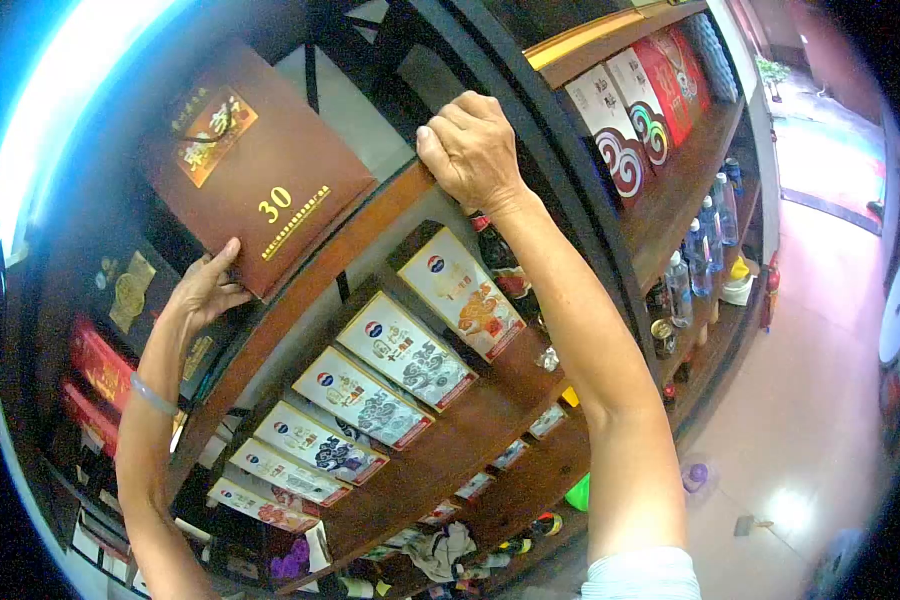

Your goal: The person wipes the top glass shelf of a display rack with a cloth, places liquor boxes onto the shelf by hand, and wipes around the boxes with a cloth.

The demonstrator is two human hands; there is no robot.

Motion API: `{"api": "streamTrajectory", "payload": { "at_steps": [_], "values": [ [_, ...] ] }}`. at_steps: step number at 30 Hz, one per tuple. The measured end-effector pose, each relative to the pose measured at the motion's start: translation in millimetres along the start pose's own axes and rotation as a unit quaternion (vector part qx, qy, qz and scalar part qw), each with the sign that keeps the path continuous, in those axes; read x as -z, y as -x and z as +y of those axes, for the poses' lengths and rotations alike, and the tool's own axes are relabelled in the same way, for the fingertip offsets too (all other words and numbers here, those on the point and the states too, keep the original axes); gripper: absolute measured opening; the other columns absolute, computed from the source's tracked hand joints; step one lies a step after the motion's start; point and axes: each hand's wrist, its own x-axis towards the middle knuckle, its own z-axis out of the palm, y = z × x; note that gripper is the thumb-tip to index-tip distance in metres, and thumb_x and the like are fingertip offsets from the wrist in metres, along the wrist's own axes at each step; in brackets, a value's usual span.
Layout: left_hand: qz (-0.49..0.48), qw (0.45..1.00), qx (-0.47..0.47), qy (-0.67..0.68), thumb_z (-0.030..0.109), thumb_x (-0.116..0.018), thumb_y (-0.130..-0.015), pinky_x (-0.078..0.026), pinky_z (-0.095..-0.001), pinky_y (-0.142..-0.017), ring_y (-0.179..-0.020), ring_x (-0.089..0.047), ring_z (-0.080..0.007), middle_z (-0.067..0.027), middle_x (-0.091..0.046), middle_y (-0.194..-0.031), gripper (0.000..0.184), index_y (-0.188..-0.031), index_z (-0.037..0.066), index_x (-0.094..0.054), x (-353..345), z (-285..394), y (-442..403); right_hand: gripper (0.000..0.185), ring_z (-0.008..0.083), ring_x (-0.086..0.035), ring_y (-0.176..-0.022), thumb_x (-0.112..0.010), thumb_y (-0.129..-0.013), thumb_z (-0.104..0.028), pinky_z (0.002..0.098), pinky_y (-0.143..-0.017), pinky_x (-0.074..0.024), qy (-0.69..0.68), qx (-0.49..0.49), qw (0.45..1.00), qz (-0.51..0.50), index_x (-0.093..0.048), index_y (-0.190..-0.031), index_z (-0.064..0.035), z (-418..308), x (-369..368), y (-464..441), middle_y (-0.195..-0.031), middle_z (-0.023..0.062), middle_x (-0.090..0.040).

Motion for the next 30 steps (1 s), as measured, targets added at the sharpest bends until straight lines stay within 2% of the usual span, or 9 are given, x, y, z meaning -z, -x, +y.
{"api": "streamTrajectory", "payload": {
  "at_steps": [3,6,9,13,21,24,30],
  "values": [
    [-0.027,0.998,-0.027,0.051,0.024,-0.069,-0.083,-0.031,-0.0582,-0.103,-0.129,-0.036,-0.0339,-0.0148,-0.034,-0.142,0.072,-0.139,0.007,-0.027,-6.4,-15.9,-21.3,0.024,0.0234,-0.052,-0.069,-0.054,-0.081,-0.018,0.0356,-0.069,-0.0401,-0.011,0.005,1.0,0.0,-0.053,-0.059,-0.0076,1.2,0.6,0.6,-0.064,0.0053,-0.054],
    [-0.034,0.997,-0.025,0.066,0.021,-0.067,-0.084,-0.037,-0.055,-0.101,-0.124,-0.043,-0.0277,-0.0106,-0.044,-0.135,0.061,-0.134,0.009,-0.034,-11.1,-12.2,-14.3,0.023,0.0233,-0.051,-0.067,-0.054,-0.081,-0.018,0.0355,-0.068,-0.0395,-0.018,0.01,1.0,0.008,-0.053,-0.06,-0.008,1.2,-2.1,1.0,-0.063,0.0049,-0.054],
    [-0.031,0.997,-0.057,0.049,0.022,-0.07,-0.082,-0.042,-0.0521,-0.097,-0.118,-0.048,-0.0321,-0.0173,-0.044,-0.132,0.076,-0.136,0.0,-0.022,-12.7,-13.4,-11.7,0.02,0.0232,-0.051,-0.066,-0.052,-0.079,-0.017,0.0356,-0.067,-0.0387,-0.017,0.015,1.0,0.01,-0.054,-0.062,-0.0081,1.8,-4.0,-1.0,-0.064,0.0047,-0.054],
    [-0.016,0.996,-0.056,0.063,0.02,-0.069,-0.083,-0.043,-0.0498,-0.098,-0.119,-0.048,-0.0329,-0.0197,-0.04,-0.134,0.073,-0.135,-0.002,-0.022,-14.2,-14.4,-12.7,0.021,0.023,-0.05,-0.066,-0.05,-0.08,-0.017,0.0355,-0.067,-0.0377,-0.007,0.005,1.0,-0.006,-0.054,-0.061,-0.008,-3.1,-1.7,-3.3,-0.064,0.0051,-0.053],
    [0.022,0.998,-0.055,0.015,0.021,-0.063,-0.087,-0.048,-0.0475,-0.093,-0.115,-0.051,-0.0317,-0.0199,-0.045,-0.128,0.062,-0.132,-0.004,-0.028,-14.0,-18.0,-26.5,0.021,0.0235,-0.05,-0.07,-0.049,-0.082,-0.017,0.0359,-0.07,-0.0369,0.001,-0.012,1.0,-0.017,-0.055,-0.064,-0.0066,-10.2,-3.7,-4.7,-0.066,0.0056,-0.053],
    [0.013,0.996,-0.091,0.006,0.021,-0.062,-0.088,-0.048,-0.0478,-0.093,-0.115,-0.051,-0.0321,-0.0206,-0.047,-0.126,0.058,-0.131,-0.004,-0.031,-29.4,-12.6,-18.8,0.021,0.0239,-0.051,-0.071,-0.049,-0.083,-0.017,0.0364,-0.071,-0.037,0.007,-0.016,1.0,-0.02,-0.055,-0.065,-0.0062,-14.0,-4.7,-3.4,-0.067,0.0057,-0.053],
    [0.07,0.994,-0.082,-0.01,0.022,-0.065,-0.086,-0.05,-0.048,-0.09,-0.11,-0.055,-0.0319,-0.0219,-0.049,-0.125,0.059,-0.128,-0.007,-0.035,-38.7,-10.5,-27.4,0.022,0.0257,-0.052,-0.073,-0.049,-0.084,-0.016,0.0374,-0.072,-0.0374,0.016,-0.023,0.999,-0.031,-0.055,-0.066,-0.0062,-14.8,-4.1,-4.4,-0.068,0.0067,-0.054]
  ]
}}
